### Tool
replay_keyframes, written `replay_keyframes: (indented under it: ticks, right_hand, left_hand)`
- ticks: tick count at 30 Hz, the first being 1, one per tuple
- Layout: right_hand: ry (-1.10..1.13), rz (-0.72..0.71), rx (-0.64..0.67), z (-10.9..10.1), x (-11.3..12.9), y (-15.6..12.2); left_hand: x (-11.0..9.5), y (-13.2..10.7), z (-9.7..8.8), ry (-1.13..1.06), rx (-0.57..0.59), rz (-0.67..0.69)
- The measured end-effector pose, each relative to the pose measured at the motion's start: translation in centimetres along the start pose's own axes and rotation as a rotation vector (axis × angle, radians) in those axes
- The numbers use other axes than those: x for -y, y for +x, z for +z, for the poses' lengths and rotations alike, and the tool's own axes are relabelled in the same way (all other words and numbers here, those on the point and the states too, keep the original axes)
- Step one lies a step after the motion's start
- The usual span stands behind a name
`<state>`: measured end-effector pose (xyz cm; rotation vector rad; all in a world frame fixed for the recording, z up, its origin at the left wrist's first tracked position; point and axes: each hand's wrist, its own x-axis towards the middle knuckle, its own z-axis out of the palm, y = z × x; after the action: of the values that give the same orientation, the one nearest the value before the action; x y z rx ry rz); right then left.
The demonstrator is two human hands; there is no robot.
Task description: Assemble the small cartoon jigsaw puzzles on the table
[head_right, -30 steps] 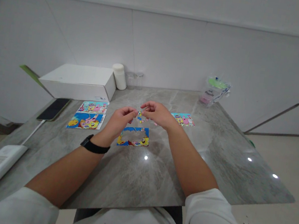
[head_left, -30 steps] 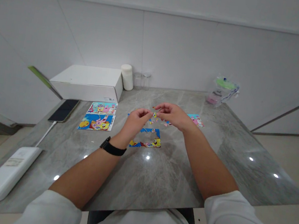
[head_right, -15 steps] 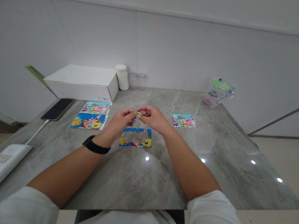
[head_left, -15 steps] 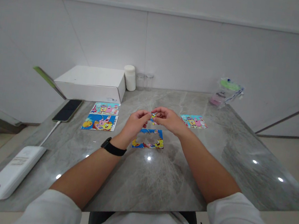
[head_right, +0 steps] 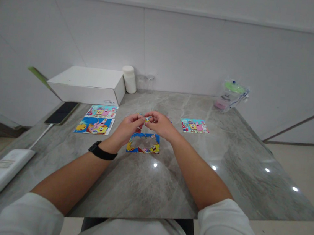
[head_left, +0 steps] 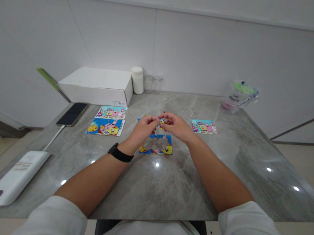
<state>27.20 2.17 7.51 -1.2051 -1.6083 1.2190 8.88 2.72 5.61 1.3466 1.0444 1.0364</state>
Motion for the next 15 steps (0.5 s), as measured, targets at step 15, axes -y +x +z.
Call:
replay_keyframes:
  ticks: [15]
  right_hand:
    - [-0.42,-0.081,0.01,-1.4,-0.1,-0.1]
  left_hand:
    - [-0.1,0.4,-1.1,0.438,0.11,0.188]
